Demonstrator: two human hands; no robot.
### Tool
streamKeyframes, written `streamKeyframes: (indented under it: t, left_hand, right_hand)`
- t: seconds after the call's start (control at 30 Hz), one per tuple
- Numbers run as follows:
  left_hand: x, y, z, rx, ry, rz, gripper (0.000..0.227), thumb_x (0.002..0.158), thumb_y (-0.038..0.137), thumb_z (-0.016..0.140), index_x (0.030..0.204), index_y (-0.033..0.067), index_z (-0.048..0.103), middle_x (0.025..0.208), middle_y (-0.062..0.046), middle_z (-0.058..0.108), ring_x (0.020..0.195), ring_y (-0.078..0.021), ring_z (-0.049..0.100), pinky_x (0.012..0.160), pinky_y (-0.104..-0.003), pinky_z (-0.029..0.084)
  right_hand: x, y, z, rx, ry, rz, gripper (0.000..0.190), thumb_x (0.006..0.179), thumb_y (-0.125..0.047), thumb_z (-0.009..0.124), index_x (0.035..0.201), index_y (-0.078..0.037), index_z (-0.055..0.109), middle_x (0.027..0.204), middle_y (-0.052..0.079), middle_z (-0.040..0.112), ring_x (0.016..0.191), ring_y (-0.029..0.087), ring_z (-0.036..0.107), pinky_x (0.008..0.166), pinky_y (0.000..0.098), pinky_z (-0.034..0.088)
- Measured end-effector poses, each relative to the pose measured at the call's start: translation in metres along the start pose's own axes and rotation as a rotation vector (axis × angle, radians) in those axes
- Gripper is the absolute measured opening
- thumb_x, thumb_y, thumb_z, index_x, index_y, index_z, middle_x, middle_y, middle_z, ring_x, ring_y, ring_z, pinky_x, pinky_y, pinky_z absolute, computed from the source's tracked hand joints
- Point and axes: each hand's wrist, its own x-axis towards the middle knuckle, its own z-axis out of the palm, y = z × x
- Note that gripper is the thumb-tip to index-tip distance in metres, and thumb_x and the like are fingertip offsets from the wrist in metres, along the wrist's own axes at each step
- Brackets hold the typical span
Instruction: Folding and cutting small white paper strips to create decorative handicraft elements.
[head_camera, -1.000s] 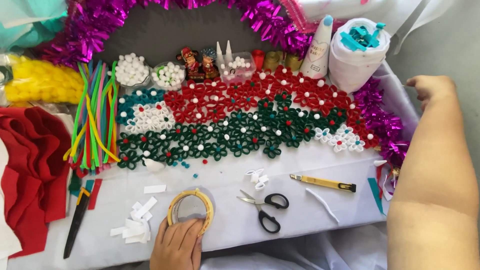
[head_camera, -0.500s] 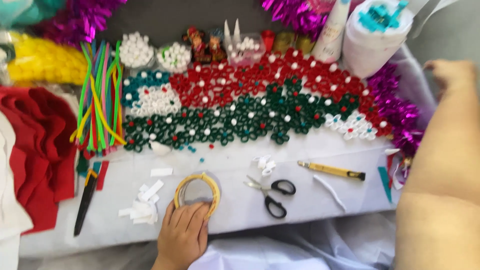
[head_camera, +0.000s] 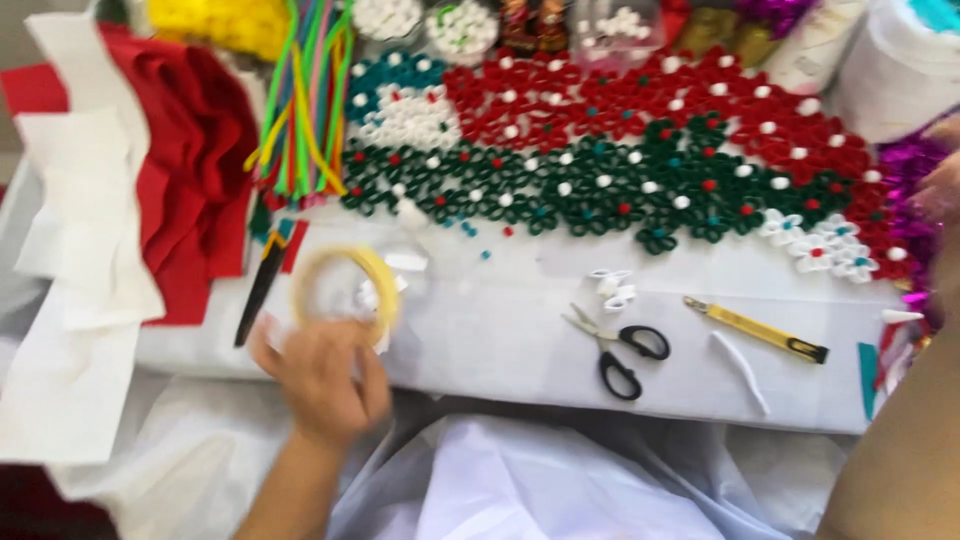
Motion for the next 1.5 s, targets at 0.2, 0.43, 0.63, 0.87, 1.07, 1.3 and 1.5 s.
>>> streamKeyframes:
  t: [0.2, 0.43, 0.63, 0.87, 1.07, 1.3, 1.5]
  left_hand:
    - [0.009, -0.073, -0.006, 0.225, -0.212, -0.184, 0.036, 0.081, 0.01, 0.061, 0.113, 0.017, 0.074, 0.102, -0.002, 0.064, 0.103, -0.0323, 0.058, 0.118, -0.074, 0.018]
    - [0.018, -0.069, -0.005, 0.115, -0.257, -0.225, 0.054, 0.077, 0.008, 0.062, 0.128, 0.022, 0.072, 0.117, -0.002, 0.063, 0.114, -0.0328, 0.059, 0.112, -0.084, 0.0]
    - [0.057, -0.036, 0.052, 0.156, -0.414, -0.296, 0.026, 0.093, 0.045, 0.068, 0.107, 0.0262, 0.076, 0.089, -0.003, 0.076, 0.086, -0.0322, 0.068, 0.082, -0.047, 0.034]
    - [0.066, -0.032, 0.083, 0.26, -0.693, -0.393, 0.026, 0.091, 0.051, 0.069, 0.097, 0.0255, 0.073, 0.096, -0.001, 0.074, 0.095, -0.0318, 0.069, 0.09, -0.049, 0.034]
    - [0.06, -0.031, 0.08, 0.288, -0.65, -0.345, 0.025, 0.103, 0.039, 0.06, 0.106, 0.0151, 0.067, 0.1, -0.005, 0.071, 0.095, -0.0335, 0.066, 0.087, -0.05, 0.037]
    - [0.087, 0.038, -0.015, -0.625, -0.465, -0.528, 0.015, 0.094, 0.025, 0.069, 0.103, 0.0171, 0.06, 0.088, 0.005, 0.077, 0.078, -0.0177, 0.072, 0.092, -0.037, 0.046]
    - [0.089, 0.091, -0.06, -1.051, -0.528, -0.553, 0.022, 0.089, 0.026, 0.076, 0.105, 0.0198, 0.062, 0.095, 0.003, 0.082, 0.084, -0.0098, 0.078, 0.076, -0.024, 0.056]
  right_hand:
    - [-0.088, -0.252, 0.098, 0.653, -0.052, 0.285, 0.035, 0.097, -0.004, 0.063, 0.132, -0.005, 0.061, 0.114, 0.005, 0.066, 0.103, 0.012, 0.064, 0.1, 0.0249, 0.053]
    - [-0.12, -0.313, 0.139, 0.715, -0.143, 0.384, 0.034, 0.088, 0.0, 0.065, 0.122, 0.004, 0.067, 0.094, 0.007, 0.065, 0.091, 0.012, 0.061, 0.085, 0.0212, 0.047]
    - [-0.126, -0.349, 0.148, 0.817, -0.249, 0.326, 0.039, 0.088, -0.008, 0.07, 0.124, 0.004, 0.064, 0.085, 0.009, 0.064, 0.078, 0.013, 0.062, 0.068, 0.0208, 0.046]
    - [-0.149, -0.374, 0.148, 1.141, -0.158, 0.308, 0.043, 0.087, -0.006, 0.073, 0.128, 0.004, 0.065, 0.133, 0.014, 0.062, 0.078, 0.02, 0.065, 0.093, 0.0426, 0.05]
    - [-0.151, -0.393, 0.145, 1.284, -0.191, 0.242, 0.047, 0.091, -0.007, 0.071, 0.136, 0.001, 0.06, 0.138, 0.015, 0.057, 0.083, 0.024, 0.066, 0.097, 0.0482, 0.053]
    - [-0.145, -0.402, 0.175, 1.037, 0.074, 0.233, 0.059, 0.082, 0.007, 0.071, 0.137, 0.001, 0.052, 0.137, 0.012, 0.058, 0.101, 0.033, 0.072, 0.101, 0.0421, 0.056]
    - [-0.136, -0.424, 0.192, 0.8, 0.063, 0.205, 0.066, 0.079, 0.011, 0.075, 0.136, -0.004, 0.046, 0.133, 0.009, 0.054, 0.106, 0.025, 0.072, 0.097, 0.0317, 0.058]
